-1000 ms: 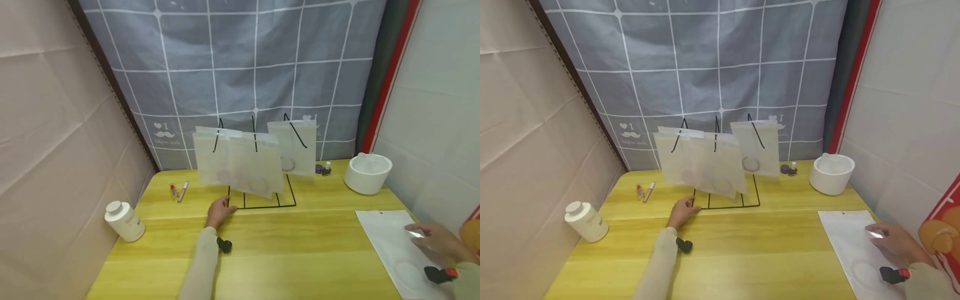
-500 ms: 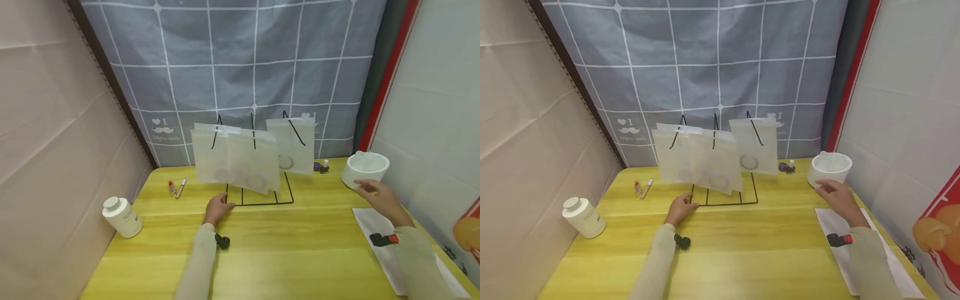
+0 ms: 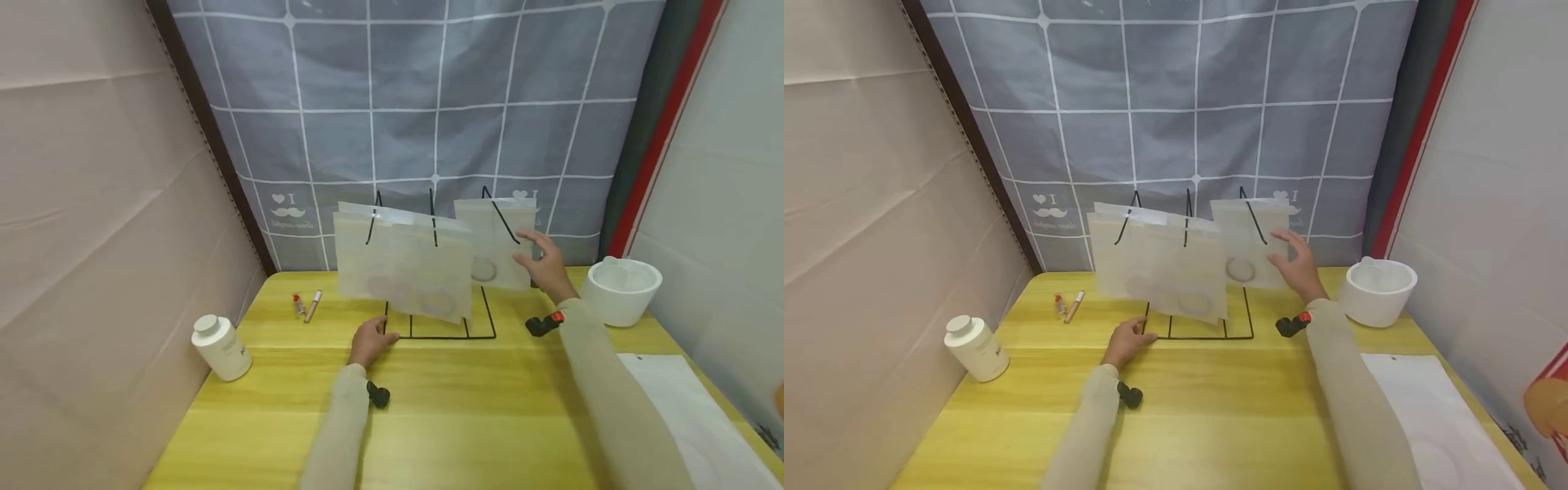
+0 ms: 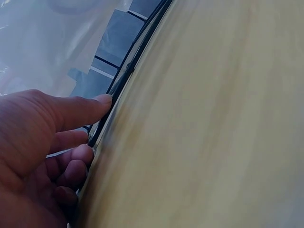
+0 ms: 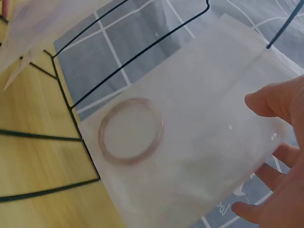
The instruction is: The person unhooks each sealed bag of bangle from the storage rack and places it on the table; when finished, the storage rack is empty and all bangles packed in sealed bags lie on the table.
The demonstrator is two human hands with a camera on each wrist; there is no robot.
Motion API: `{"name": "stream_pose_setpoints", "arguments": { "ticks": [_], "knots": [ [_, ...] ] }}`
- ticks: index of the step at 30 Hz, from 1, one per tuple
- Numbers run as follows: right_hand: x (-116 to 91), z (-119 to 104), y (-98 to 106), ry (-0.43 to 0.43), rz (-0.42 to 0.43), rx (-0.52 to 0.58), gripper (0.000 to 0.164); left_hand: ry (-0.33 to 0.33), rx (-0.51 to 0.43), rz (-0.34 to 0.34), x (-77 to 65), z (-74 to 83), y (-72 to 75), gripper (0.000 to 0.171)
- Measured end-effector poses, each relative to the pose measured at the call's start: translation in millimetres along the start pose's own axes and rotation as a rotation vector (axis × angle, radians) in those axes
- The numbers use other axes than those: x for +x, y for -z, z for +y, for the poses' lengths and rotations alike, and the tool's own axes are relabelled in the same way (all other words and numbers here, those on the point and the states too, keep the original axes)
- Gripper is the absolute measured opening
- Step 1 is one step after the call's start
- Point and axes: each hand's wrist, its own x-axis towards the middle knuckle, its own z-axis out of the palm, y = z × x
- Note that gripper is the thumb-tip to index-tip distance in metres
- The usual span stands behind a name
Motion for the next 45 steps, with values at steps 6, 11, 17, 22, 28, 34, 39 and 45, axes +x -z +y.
{"name": "stream_pose_setpoints", "arguments": {
  "ticks": [6,11,17,22,28,34,39,45],
  "knots": [
    [-0.7,-6.0,-4.9,-0.006,0.098,-0.031,0.042,-0.006,0.008,-0.006,-0.7,3.7,-7.7,0.059],
    [-3.4,-20.7,-5.3,0.060,0.140,-0.036,0.035,-0.007,0.004,0.001,0.3,3.0,-6.8,0.059],
    [-16.9,-56.0,1.7,0.053,0.134,-0.031,0.029,0.007,0.003,-0.002,-0.8,1.1,-3.2,0.059],
    [-29.0,-66.3,9.0,0.039,0.124,-0.016,0.025,-0.001,0.008,0.002,-0.3,-0.5,-1.5,0.059],
    [-41.2,-69.8,16.6,0.066,0.118,-0.023,0.023,-0.014,0.008,0.016,1.5,-2.0,-0.1,0.060],
    [-53.7,-51.9,22.3,0.107,0.118,-0.102,0.022,-0.018,0.003,0.012,-1.6,-0.6,2.3,0.059],
    [-63.7,-37.2,30.3,0.136,0.125,-0.153,0.022,-0.024,-0.001,0.006,-3.2,-0.1,2.5,0.059],
    [-75.7,-52.8,41.3,0.177,0.152,-0.186,0.020,-0.017,-0.017,0.006,-3.4,-0.9,0.2,0.059]
  ]
}}
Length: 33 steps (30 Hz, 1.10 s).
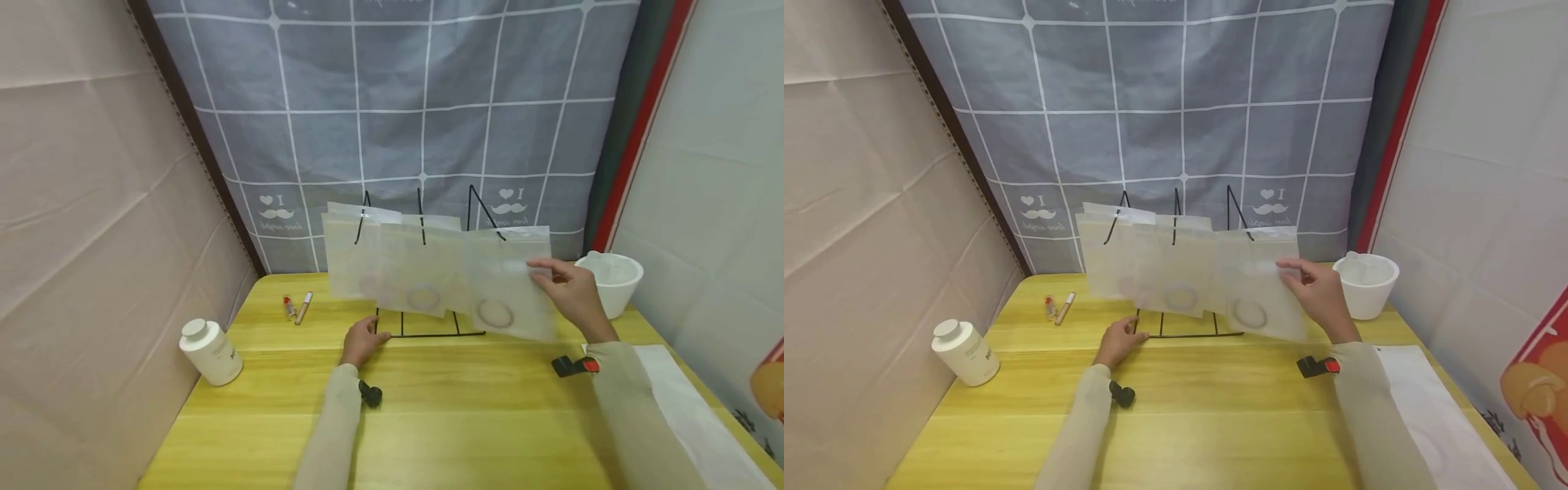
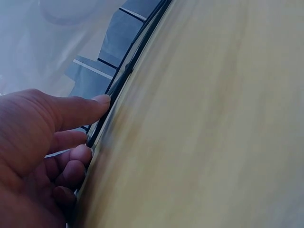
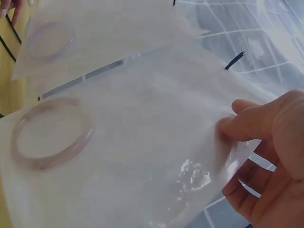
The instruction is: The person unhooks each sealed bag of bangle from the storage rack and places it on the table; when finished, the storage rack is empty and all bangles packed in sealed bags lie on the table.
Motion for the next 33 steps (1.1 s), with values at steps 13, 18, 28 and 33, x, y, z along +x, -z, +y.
{"name": "stream_pose_setpoints", "arguments": {
  "ticks": [13,18,28,33],
  "knots": [
    [-15.0,-42.1,42.0,0.112,-0.036,-0.012,0.031,0.011,0.022,0.021,6.8,0.6,0.1,0.059],
    [-37.1,-49.2,73.9,0.002,-0.102,0.049,0.032,0.006,0.019,0.004,8.1,3.2,-4.0,0.058],
    [-87.9,36.1,92.4,-0.746,-0.565,0.091,0.046,0.028,0.012,0.012,7.7,2.4,-3.5,0.059],
    [-104.7,80.0,84.8,-0.821,-0.674,-0.082,0.056,0.020,0.009,-0.007,8.2,4.3,-4.3,0.059]
  ]
}}
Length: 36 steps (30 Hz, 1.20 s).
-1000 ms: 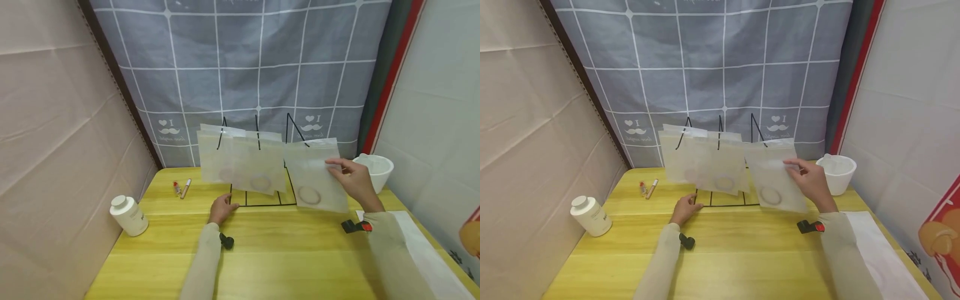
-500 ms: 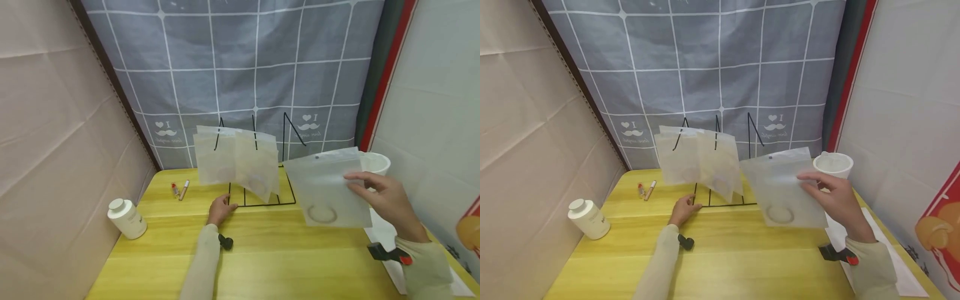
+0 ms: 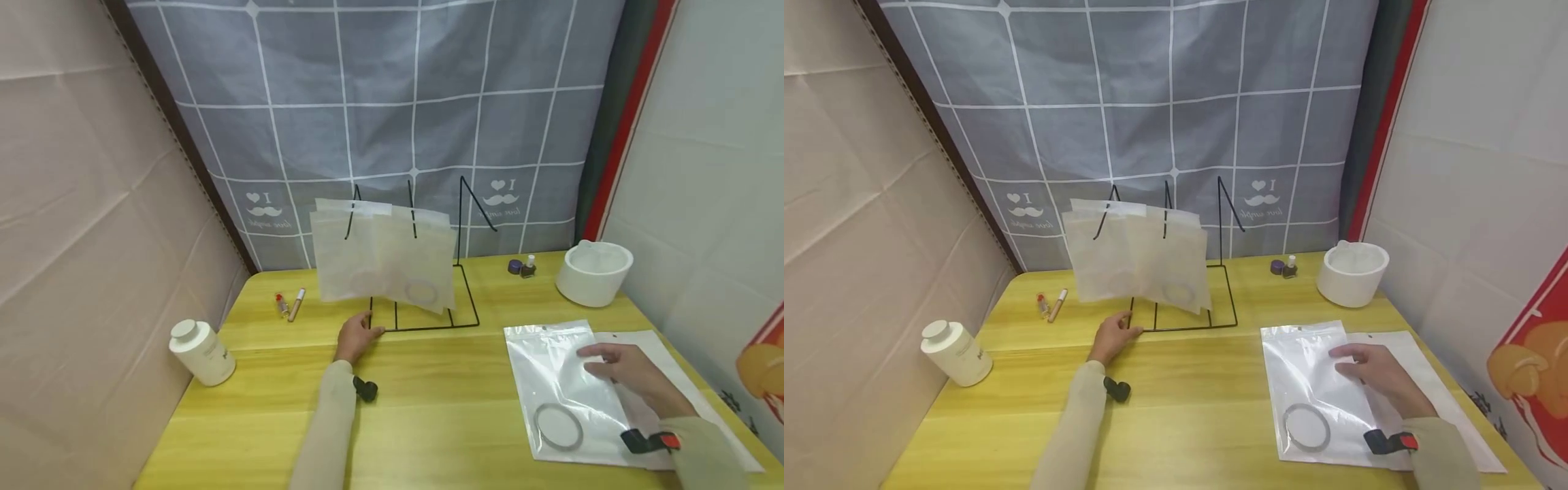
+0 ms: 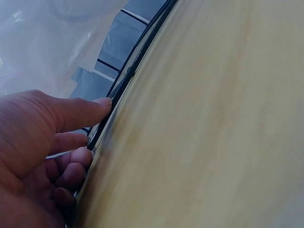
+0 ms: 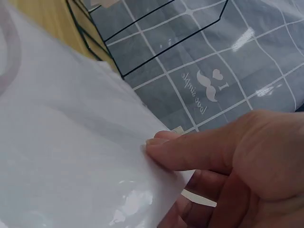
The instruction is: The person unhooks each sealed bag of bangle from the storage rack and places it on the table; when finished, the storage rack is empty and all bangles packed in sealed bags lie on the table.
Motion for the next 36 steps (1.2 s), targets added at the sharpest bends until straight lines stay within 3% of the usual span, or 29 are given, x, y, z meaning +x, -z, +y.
{"name": "stream_pose_setpoints", "arguments": {
  "ticks": [6,10,21,24,29,32,36],
  "knots": [
    [12.9,12.0,-5.2,0.120,0.025,-0.161,0.044,-0.001,0.000,0.004,0.8,-0.7,-0.1,0.059],
    [15.9,16.0,-10.4,0.130,0.025,-0.261,0.043,0.006,0.010,0.002,1.0,-3.1,-1.8,0.060],
    [17.2,5.6,-13.1,0.163,0.097,-0.348,0.041,0.011,-0.001,0.017,-0.7,0.1,-0.5,0.059],
    [20.8,-16.0,-18.1,0.217,0.165,-0.318,0.039,0.009,0.011,0.021,0.1,0.5,0.1,0.059],
    [29.6,-75.6,-40.8,0.447,0.282,-0.185,0.033,0.003,0.025,0.022,1.8,1.4,-0.3,0.059],
    [38.4,-116.7,-56.0,0.584,0.277,-0.067,0.032,0.001,0.018,0.025,3.2,0.5,-0.5,0.059],
    [50.0,-161.8,-76.5,0.713,0.206,0.089,0.032,0.004,0.008,0.029,3.4,-1.3,-3.1,0.059]
  ]
}}
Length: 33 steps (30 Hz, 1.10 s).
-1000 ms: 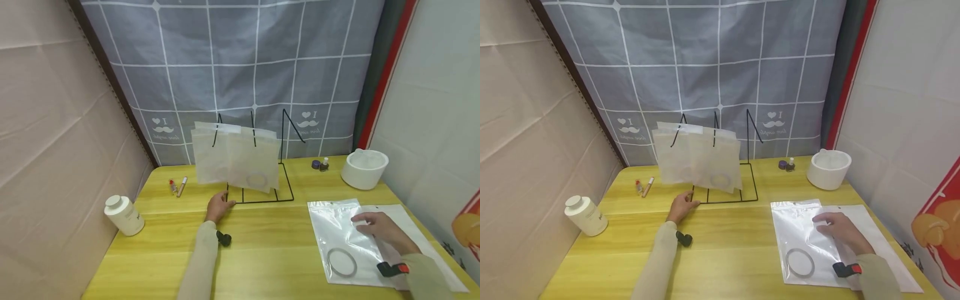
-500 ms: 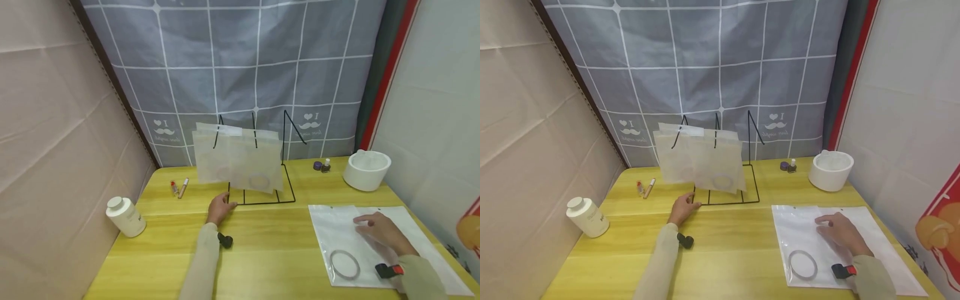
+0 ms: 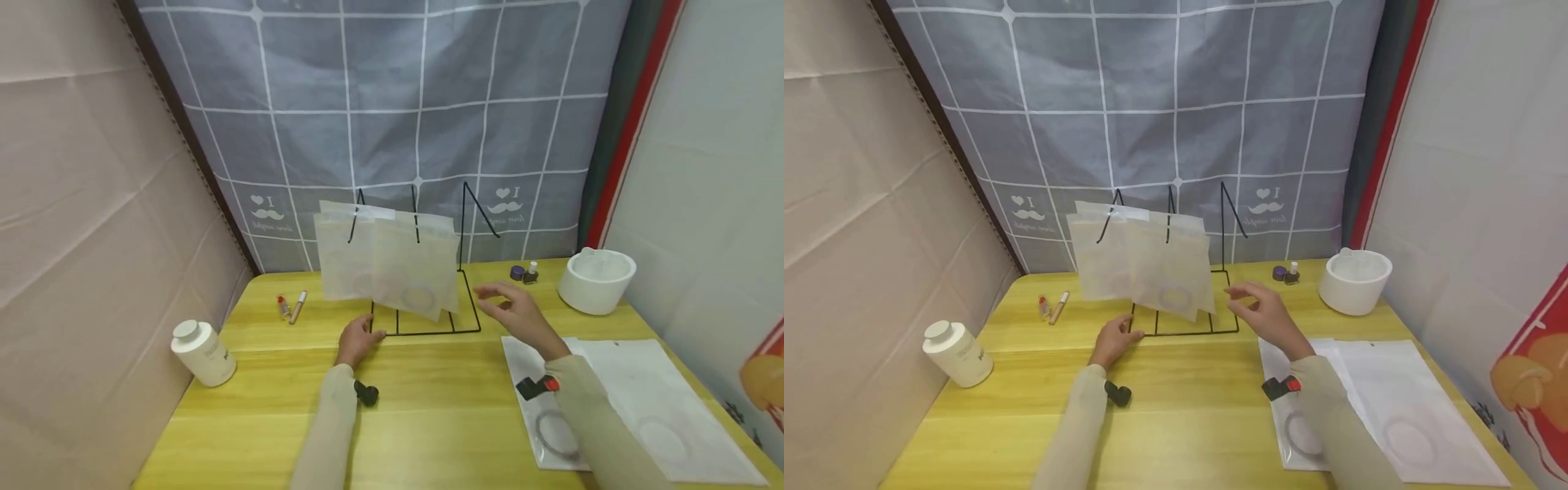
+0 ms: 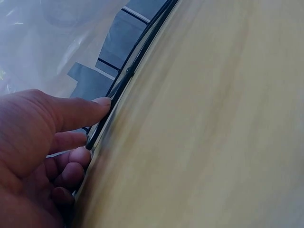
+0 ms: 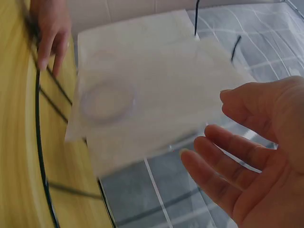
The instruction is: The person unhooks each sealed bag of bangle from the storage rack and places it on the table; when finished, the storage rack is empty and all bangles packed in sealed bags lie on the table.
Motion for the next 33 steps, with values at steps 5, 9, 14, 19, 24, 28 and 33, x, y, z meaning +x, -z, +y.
{"name": "stream_pose_setpoints", "arguments": {
  "ticks": [5,9,14,19,24,28,33],
  "knots": [
    [25.0,-9.1,-29.3,0.032,-0.034,0.097,0.035,0.006,-0.022,-0.021,-2.8,-2.4,-4.6,0.060],
    [34.9,-10.8,-41.7,0.009,-0.034,0.214,0.037,0.008,-0.033,-0.023,-5.4,-2.6,-6.2,0.060],
    [41.1,-30.8,-41.9,0.053,-0.003,0.312,0.037,0.003,-0.018,-0.008,-6.3,-1.4,-4.5,0.060],
    [46.0,-46.3,-41.5,0.109,0.049,0.256,0.034,0.007,-0.028,-0.002,-7.2,1.2,-4.0,0.059],
    [46.1,-51.9,-41.7,0.123,0.115,0.220,0.030,-0.004,-0.020,-0.014,-6.8,1.4,-4.6,0.058],
    [44.2,-55.2,-41.6,0.141,0.149,0.211,0.028,0.002,-0.005,0.001,-6.1,0.7,-4.0,0.058],
    [41.1,-59.8,-39.8,0.163,0.194,0.190,0.025,0.010,-0.014,0.010,-5.1,1.4,-1.4,0.059]
  ]
}}
